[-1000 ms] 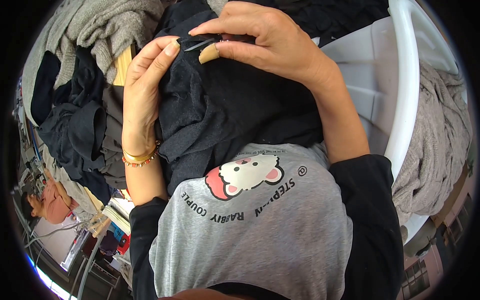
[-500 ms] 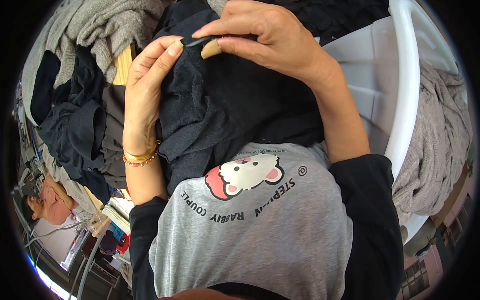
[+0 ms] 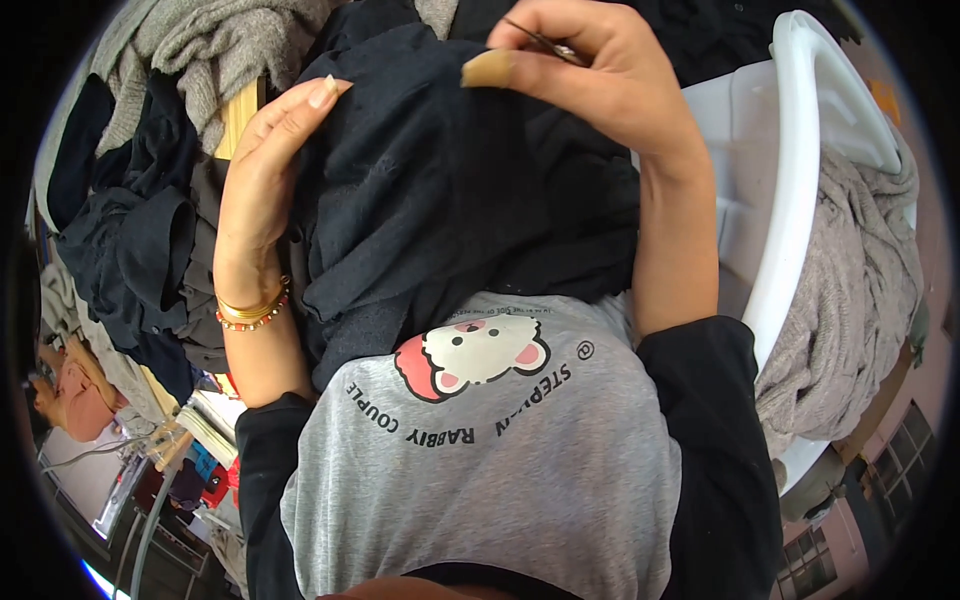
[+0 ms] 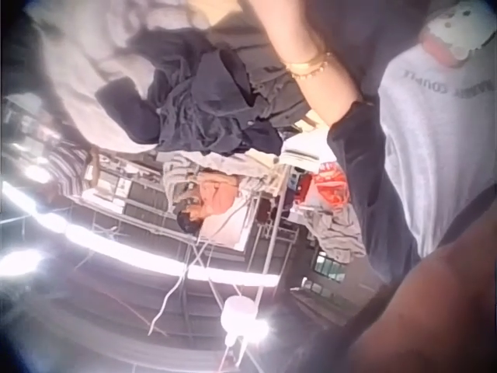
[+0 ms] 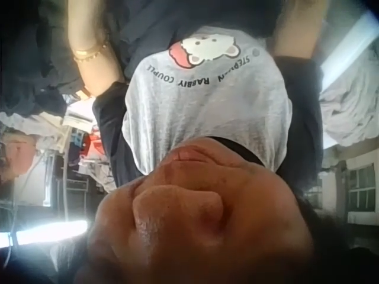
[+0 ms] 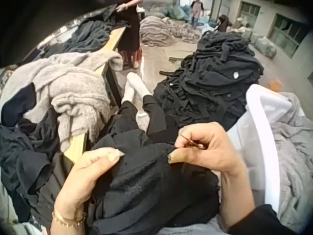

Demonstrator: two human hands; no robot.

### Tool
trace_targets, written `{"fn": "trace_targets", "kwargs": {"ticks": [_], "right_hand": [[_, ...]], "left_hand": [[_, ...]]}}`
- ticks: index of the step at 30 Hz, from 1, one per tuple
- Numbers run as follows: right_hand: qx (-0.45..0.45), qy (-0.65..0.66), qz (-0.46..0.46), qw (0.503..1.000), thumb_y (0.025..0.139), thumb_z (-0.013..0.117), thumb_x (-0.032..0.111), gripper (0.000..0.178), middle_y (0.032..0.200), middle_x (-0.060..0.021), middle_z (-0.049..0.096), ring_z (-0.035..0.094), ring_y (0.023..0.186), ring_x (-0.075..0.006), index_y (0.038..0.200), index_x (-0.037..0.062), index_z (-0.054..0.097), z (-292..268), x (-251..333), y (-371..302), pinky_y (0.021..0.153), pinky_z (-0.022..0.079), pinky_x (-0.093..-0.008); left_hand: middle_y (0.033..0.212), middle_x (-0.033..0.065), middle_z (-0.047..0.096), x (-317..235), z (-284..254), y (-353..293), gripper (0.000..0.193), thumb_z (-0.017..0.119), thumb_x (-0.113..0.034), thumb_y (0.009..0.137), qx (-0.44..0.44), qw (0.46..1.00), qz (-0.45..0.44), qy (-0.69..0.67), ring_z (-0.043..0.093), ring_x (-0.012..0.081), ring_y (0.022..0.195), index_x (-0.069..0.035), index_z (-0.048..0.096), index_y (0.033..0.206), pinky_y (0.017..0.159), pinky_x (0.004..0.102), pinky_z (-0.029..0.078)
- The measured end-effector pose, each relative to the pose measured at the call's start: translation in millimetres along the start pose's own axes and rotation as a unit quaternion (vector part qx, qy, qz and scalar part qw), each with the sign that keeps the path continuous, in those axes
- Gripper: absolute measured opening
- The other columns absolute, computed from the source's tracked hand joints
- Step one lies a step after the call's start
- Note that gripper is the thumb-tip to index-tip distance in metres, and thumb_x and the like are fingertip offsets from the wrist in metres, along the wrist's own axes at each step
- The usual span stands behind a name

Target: Trimming loose threads from black garments using a thread nipper.

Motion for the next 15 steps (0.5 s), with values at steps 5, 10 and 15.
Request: {"fn": "trace_targets", "kwargs": {"ticks": [5,10,15], "right_hand": [[-0.004,-0.087,0.068,0.994,0.085,0.074,0.016,0.017,0.077,0.0048,0.052,0.044,0.068,-0.0037,0.093,0.0021,0.067,-5.0,7.5,-5.8,0.060,0.033,-0.0197],[-0.012,-0.122,0.011,0.992,0.082,0.072,0.009,0.035,0.083,0.0034,0.052,0.046,0.074,-0.0041,0.116,0.0045,0.069,24.1,22.5,9.3,0.062,0.034,-0.0192],[0.021,-0.138,-0.070,0.988,0.080,0.071,0.007,0.040,0.082,-0.0003,0.054,0.050,0.072,-0.0081,0.120,0.0059,0.069,36.3,20.6,15.1,0.062,0.038,-0.0207]], "left_hand": [[0.097,-0.0024,0.067,2.3,0.6,2.2,0.022,0.062,-0.018,0.097,0.023,1.000,0.016,0.006,0.059,0.0046,0.094,0.001,0.069,0.106,0.088,0.0191,0.043],[0.102,-0.0003,0.067,4.8,1.2,-0.2,0.020,0.063,-0.014,0.096,0.028,0.999,0.021,0.010,0.058,0.0066,0.098,0.001,0.068,0.108,0.093,0.0210,0.042],[0.099,-0.0016,0.066,1.7,9.3,-2.0,0.022,0.060,-0.016,0.098,0.015,0.999,0.035,0.027,0.058,0.0048,0.095,0.002,0.067,0.107,0.088,0.0192,0.043]]}}
Point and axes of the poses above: each hand's wrist, its own y-axis towards the middle knuckle, its own z-axis out of the palm, x = y × z, the point moved 2 cm from there along y, towards the middle knuckle
